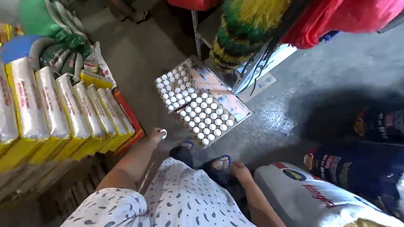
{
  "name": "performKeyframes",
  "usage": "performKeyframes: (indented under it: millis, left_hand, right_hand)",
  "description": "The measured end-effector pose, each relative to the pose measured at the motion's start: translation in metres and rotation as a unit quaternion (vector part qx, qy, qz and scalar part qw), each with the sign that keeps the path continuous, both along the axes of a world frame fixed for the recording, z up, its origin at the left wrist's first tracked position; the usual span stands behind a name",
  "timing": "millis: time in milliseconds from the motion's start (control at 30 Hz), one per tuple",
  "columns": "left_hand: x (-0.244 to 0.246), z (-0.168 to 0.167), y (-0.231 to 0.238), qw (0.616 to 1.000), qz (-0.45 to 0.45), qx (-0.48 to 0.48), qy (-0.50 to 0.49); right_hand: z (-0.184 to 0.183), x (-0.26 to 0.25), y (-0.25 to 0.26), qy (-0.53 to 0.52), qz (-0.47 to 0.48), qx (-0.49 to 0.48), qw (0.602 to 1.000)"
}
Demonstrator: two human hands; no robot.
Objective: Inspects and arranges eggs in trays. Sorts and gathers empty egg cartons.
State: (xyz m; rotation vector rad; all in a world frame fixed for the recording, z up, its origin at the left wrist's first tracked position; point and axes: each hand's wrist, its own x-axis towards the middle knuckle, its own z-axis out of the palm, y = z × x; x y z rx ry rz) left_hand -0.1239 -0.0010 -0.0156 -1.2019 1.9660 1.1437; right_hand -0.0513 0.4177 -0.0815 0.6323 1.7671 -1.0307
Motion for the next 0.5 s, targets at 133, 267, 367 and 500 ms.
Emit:
performKeyframes:
  millis: [133, 267, 367, 500]
  left_hand:
    - [-0.083, -0.018, -0.051, 0.995, -0.088, -0.035, 0.033]
    - [-0.181, -0.074, -0.093, 0.963, -0.236, -0.073, 0.103]
    - [-0.247, -0.119, -0.106, 0.922, -0.342, -0.104, 0.147]
    - [-0.297, -0.165, -0.109, 0.841, -0.498, -0.143, 0.155]
  right_hand:
    - [-0.001, -0.02, -0.076, 0.028, 0.019, -0.019, 0.999]
    - [-0.011, -0.071, -0.176, 0.129, 0.0, -0.002, 0.992]
    - [-0.034, -0.123, -0.252, 0.228, -0.016, 0.071, 0.971]
    - [-0.074, -0.185, -0.341, 0.301, -0.074, 0.137, 0.941]
